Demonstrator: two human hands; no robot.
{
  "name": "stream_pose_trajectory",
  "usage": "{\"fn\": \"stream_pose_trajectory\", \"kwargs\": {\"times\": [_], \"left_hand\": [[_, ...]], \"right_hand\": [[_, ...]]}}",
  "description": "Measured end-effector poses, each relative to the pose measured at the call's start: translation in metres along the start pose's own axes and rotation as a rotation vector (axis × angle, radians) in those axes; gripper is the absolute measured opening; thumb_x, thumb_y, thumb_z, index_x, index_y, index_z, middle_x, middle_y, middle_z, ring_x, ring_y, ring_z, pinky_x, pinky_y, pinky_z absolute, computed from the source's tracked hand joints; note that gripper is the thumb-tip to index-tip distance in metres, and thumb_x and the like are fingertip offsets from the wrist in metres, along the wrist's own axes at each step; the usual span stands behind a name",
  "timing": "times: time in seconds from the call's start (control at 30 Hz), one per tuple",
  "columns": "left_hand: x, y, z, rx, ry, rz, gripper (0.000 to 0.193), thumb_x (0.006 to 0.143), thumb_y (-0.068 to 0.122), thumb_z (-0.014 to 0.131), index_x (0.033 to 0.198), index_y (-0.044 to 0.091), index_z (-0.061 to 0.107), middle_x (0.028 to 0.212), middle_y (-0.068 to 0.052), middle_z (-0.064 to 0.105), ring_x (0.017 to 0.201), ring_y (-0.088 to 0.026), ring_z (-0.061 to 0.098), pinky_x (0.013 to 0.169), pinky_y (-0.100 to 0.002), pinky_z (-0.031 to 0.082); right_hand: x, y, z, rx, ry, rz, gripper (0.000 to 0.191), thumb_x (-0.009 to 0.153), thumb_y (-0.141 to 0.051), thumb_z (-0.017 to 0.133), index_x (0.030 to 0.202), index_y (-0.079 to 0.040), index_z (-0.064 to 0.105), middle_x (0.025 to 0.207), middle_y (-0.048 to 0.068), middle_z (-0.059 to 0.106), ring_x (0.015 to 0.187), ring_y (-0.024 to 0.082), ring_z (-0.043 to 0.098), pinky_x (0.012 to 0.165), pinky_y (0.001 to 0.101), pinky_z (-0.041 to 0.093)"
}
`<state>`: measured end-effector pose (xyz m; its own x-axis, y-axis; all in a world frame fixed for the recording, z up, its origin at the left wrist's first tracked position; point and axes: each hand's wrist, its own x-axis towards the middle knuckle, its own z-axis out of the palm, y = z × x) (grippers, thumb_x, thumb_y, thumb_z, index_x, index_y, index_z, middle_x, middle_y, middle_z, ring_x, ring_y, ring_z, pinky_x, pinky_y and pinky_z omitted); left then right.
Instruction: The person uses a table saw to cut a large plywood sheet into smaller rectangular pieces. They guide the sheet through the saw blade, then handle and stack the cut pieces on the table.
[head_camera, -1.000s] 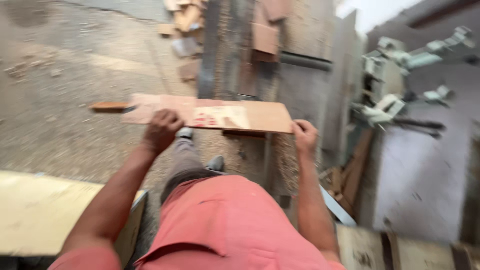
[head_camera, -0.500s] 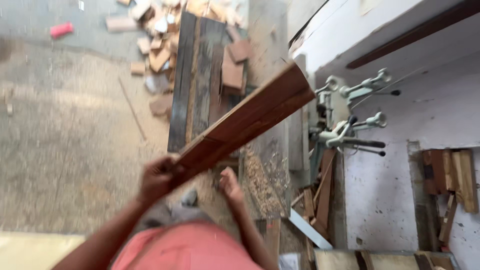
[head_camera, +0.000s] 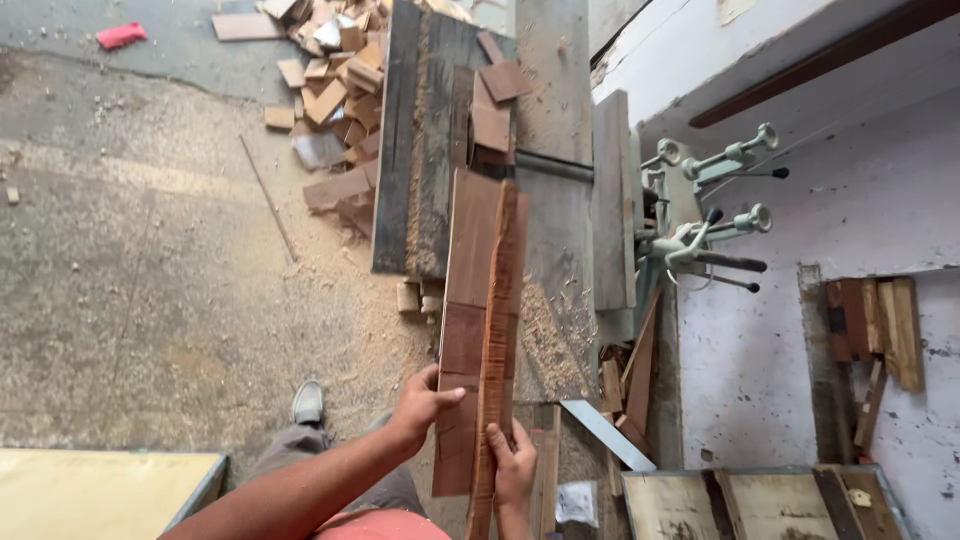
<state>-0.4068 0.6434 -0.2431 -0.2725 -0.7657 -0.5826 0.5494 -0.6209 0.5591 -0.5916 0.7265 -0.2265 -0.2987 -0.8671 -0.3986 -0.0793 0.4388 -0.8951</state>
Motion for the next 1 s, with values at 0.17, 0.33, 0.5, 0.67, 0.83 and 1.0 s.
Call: {"fn": "stream_pose_trajectory", "kwargs": {"times": [0.17,0.33,0.5,0.67,0.83,1.0], "left_hand": [[-0.048,-0.056,-0.018,-0.036,-0.034,-0.064,0.038,0.083,-0.002,0.072,0.121,-0.001,0.068,0.108,-0.014,0.079,0.095,-0.022,0.074,0.088,-0.037,0.060],[-0.053,-0.092,-0.017,0.034,-0.016,0.094,0.038,0.085,-0.002,0.070,0.122,0.001,0.068,0.111,-0.012,0.077,0.097,-0.020,0.073,0.088,-0.036,0.060],[-0.056,-0.100,0.008,0.120,0.126,-0.068,0.035,0.090,0.002,0.067,0.125,0.003,0.065,0.110,-0.014,0.077,0.095,-0.024,0.074,0.087,-0.037,0.062],[-0.096,-0.112,0.027,0.101,-0.074,0.189,0.033,0.088,-0.001,0.070,0.121,0.000,0.065,0.110,-0.015,0.076,0.096,-0.022,0.073,0.086,-0.037,0.062],[-0.086,-0.107,0.009,0.274,0.135,0.028,0.029,0.091,0.005,0.068,0.119,-0.003,0.067,0.110,-0.016,0.077,0.094,-0.025,0.075,0.083,-0.038,0.063],[-0.083,-0.109,0.015,0.138,0.102,-0.057,0.034,0.092,0.006,0.068,0.125,0.001,0.064,0.114,-0.017,0.076,0.096,-0.027,0.074,0.085,-0.042,0.061]], "right_hand": [[-0.069,0.037,-0.015,-0.021,0.146,0.019,0.055,0.085,-0.032,0.077,0.126,0.002,0.066,0.106,0.014,0.076,0.092,0.022,0.072,0.079,0.0329,0.058],[-0.072,0.051,-0.025,-0.220,0.073,-0.174,0.054,0.087,-0.034,0.076,0.128,-0.001,0.066,0.107,0.012,0.078,0.096,0.020,0.072,0.084,0.0309,0.056],[-0.073,0.043,-0.054,-0.210,-0.002,-0.044,0.048,0.091,-0.039,0.071,0.119,0.000,0.073,0.093,0.013,0.077,0.082,0.021,0.071,0.072,0.0341,0.056],[-0.111,0.043,-0.075,-0.208,0.138,-0.348,0.048,0.090,-0.036,0.073,0.122,0.000,0.068,0.098,0.009,0.077,0.086,0.018,0.072,0.075,0.0305,0.057],[-0.091,0.045,-0.053,-0.384,-0.079,-0.012,0.043,0.093,-0.037,0.069,0.114,0.000,0.073,0.090,0.013,0.077,0.077,0.023,0.072,0.071,0.0362,0.058],[-0.101,0.026,-0.068,-0.408,0.035,-0.203,0.042,0.090,-0.038,0.072,0.111,-0.002,0.074,0.095,0.010,0.081,0.085,0.021,0.075,0.076,0.0346,0.058]]}}
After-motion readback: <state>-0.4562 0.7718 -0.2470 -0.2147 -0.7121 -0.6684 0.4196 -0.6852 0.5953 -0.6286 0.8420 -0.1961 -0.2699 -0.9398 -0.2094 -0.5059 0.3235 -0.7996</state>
